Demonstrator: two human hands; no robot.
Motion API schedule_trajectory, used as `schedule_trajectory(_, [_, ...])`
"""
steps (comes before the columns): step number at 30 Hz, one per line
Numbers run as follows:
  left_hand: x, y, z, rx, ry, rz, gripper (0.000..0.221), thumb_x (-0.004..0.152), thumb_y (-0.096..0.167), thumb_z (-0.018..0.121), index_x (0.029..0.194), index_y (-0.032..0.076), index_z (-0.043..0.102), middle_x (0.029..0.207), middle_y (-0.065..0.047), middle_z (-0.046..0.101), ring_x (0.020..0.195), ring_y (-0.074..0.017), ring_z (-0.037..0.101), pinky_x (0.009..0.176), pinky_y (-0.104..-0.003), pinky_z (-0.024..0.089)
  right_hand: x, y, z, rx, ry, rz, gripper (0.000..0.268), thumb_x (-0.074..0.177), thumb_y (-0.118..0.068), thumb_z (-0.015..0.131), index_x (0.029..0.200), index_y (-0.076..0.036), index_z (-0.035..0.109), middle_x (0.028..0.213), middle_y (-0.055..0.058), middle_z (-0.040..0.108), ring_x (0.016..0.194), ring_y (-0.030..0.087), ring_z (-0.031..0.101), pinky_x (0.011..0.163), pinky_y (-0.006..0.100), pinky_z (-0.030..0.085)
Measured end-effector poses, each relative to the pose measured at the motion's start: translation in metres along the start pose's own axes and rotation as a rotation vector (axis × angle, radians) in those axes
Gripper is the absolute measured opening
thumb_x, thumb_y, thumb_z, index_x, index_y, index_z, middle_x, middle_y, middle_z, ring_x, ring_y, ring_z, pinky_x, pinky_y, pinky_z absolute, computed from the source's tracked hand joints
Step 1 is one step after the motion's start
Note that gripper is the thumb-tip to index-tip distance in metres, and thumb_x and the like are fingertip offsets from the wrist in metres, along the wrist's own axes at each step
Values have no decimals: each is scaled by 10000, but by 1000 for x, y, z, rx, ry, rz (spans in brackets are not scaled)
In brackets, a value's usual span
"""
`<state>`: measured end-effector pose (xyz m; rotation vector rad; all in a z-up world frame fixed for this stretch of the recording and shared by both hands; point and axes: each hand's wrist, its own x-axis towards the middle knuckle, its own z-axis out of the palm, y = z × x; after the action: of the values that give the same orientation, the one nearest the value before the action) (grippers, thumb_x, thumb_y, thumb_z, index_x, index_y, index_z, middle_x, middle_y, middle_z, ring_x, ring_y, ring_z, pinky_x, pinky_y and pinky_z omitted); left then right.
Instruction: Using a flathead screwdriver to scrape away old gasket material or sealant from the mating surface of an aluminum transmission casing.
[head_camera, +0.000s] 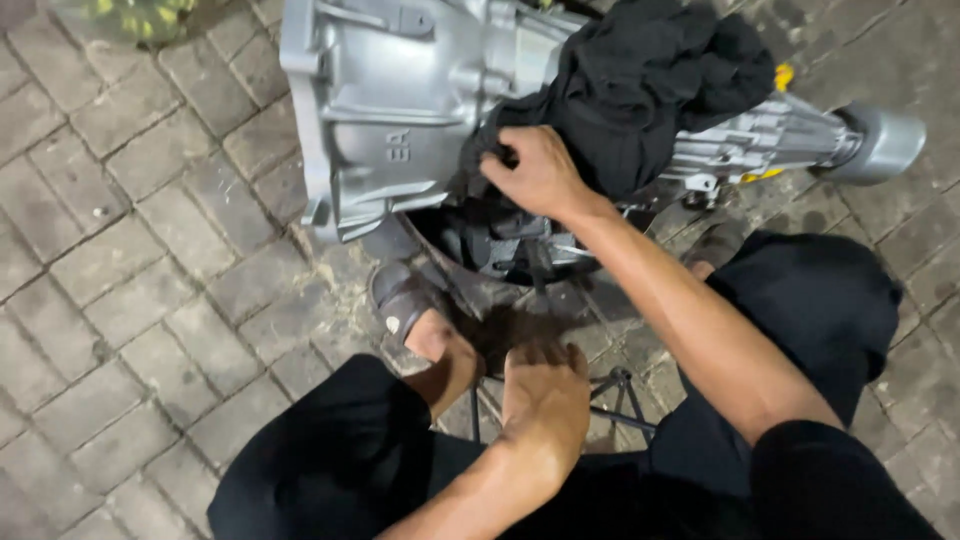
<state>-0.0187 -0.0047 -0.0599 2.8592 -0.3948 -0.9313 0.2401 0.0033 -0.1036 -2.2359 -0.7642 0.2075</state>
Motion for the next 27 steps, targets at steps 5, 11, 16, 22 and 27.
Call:
schedule_trajectory(5, [-3,-12,-48,8,-251,48,818,922,330,649,1609,62,295,1472,-212,501,1280,-411,486,935,-499,392,-6,23,15,-231,-182,94,301,860,-287,640,756,-4,628,784,212,702,784,443,670,714,524,482])
schedule_trajectory(11, [-5,-13,-62,-40,-250,32,711,901,330,716,1525,150,427,1433,-135,574,1303,-343,524,983,-453,393,-26,18,-23,-135,-90,124,182,906,-172,598,1000,-28,659,993,172,734,898,375,684,787,477,481])
schedule_trajectory(16, [-14,-25,-67,-165,-166,13,429,983,141,442,1378,81,599,1226,-150,719,1113,-393,670,818,-544,397,-49,42,-47,-172,-7,319,143,912,-235,652,985,-131,717,922,148,738,1005,384,691,793,524,544])
schedule_trajectory(22, [-24,-26,-79,-145,-115,18,436,988,128,433,1391,83,594,1172,-165,734,1067,-402,690,816,-551,396,-75,92,-45,47,60,415,124,940,-212,640,921,-99,687,870,119,739,926,253,716,811,398,533])
schedule_trajectory(27, [-28,-21,-83,-145,-95,47,436,986,106,435,1388,62,599,1175,-165,739,1088,-406,679,814,-535,404,-110,29,-67,303,-89,548,393,1022,-236,604,1263,68,664,1142,361,680,1059,409,682,887,526,543])
